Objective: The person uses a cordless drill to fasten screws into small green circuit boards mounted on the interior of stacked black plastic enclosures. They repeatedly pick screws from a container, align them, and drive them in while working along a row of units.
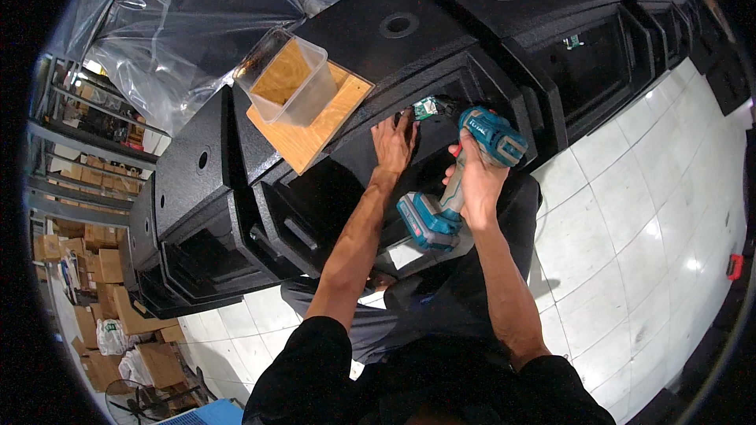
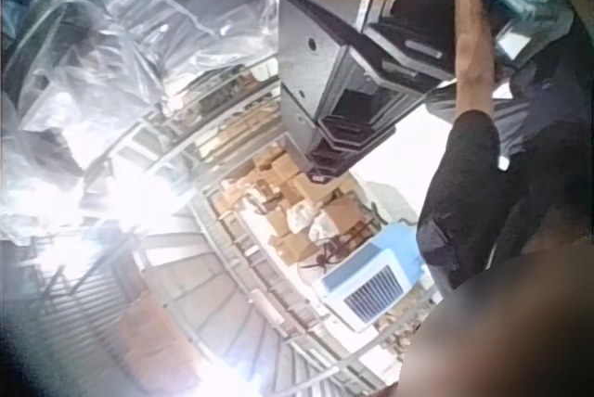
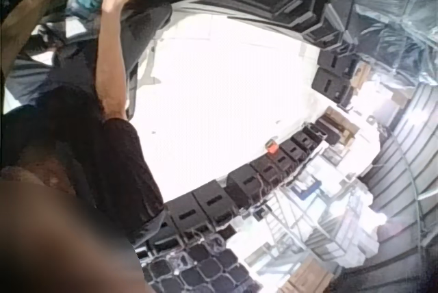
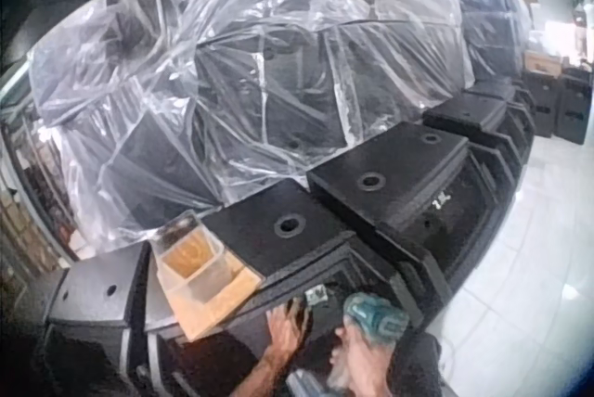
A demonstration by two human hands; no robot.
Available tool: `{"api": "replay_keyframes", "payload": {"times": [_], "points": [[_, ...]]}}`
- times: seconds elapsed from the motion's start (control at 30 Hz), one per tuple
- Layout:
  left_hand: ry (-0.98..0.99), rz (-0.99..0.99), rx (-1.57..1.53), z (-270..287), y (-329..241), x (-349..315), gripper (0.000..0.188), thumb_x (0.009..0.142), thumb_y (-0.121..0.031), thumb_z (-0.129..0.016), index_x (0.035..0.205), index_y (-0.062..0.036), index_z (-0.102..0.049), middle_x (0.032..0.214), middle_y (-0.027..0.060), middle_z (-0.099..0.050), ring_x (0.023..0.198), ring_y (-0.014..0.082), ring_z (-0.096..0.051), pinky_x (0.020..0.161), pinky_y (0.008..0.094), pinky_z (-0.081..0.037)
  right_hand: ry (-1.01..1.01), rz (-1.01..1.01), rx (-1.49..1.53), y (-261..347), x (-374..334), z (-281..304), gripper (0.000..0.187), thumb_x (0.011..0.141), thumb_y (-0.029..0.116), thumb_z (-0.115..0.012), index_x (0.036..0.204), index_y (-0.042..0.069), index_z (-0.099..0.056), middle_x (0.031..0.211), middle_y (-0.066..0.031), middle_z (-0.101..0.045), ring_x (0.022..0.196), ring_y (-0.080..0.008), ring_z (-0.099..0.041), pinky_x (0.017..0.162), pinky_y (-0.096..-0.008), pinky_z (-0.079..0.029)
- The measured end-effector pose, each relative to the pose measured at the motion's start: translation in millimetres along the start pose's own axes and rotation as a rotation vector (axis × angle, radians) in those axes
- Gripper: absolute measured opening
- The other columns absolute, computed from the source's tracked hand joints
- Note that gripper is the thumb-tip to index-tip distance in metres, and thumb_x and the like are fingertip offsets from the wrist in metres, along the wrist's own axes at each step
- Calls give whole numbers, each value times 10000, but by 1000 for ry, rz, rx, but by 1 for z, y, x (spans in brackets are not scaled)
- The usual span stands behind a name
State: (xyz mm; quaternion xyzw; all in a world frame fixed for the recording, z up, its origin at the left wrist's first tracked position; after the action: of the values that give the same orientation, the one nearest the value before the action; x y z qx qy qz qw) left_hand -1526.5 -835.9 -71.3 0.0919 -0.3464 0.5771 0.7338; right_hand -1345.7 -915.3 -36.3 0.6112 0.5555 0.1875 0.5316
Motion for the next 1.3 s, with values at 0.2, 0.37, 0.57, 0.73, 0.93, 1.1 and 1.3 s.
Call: {"api": "replay_keyframes", "payload": {"times": [0.2,0.37,0.57,0.73,0.93,1.1,1.3], "points": [[-38,24,10,-3,4,-2,324,818,-194,-705,1113,-70,-658,1050,96,-612,990,279,-545,841,408,-379,0,-7,-42,-2,0,-6,143,903,197,-625,920,59,-588,686,-35,-577,436,-109,-525,374,-261,-460],[-4,61,-13,-6,7,-5,339,828,-210,-694,1142,-89,-654,1068,99,-610,1015,279,-538,857,406,-378,-21,-8,-75,-1,0,-6,138,905,197,-622,878,66,-586,679,-30,-570,441,-109,-521,377,-264,-460],[82,130,0,-16,13,-7,354,824,-208,-698,1157,-96,-652,1076,102,-610,1003,282,-540,858,421,-380,-12,16,-97,1,-1,-9,151,905,214,-621,878,72,-578,675,-27,-568,448,-108,-523,382,-266,-465],[-16,33,0,-6,7,-5,361,822,-203,-700,1162,-95,-649,1058,106,-610,984,284,-543,843,424,-383,-4,13,-90,-1,1,-9,153,898,207,-627,890,65,-571,682,-31,-564,446,-110,-521,381,-267,-459],[35,68,4,-9,8,-4,351,820,-193,-699,1149,-78,-653,1051,111,-609,972,288,-545,836,417,-382,2,22,-66,0,6,-10,152,887,181,-636,890,49,-561,686,-38,-549,425,-116,-505,367,-273,-439],[-34,15,7,-1,2,-3,343,831,-206,-685,1146,-74,-654,1021,123,-602,959,288,-541,835,416,-380,19,42,-90,2,4,-13,161,889,217,-634,879,74,-563,693,-43,-582,454,-109,-545,391,-255,-475],[-44,-10,17,0,0,-1,345,836,-206,-680,1153,-74,-649,1037,123,-602,958,289,-539,832,415,-379,-8,64,-58,9,0,-16,142,888,172,-632,856,54,-560,673,-38,-545,412,-124,-503,357,-280,-432]]}}
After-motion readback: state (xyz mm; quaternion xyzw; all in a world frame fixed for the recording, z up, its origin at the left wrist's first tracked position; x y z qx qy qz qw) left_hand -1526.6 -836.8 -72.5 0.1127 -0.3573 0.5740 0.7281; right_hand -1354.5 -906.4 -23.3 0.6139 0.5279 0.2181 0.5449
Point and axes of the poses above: each hand's wrist, its own x-axis towards the middle knuckle, its own z-axis out of the back of the hand, y = z × x, the point moved 10 cm from there along x, towards the middle knuckle
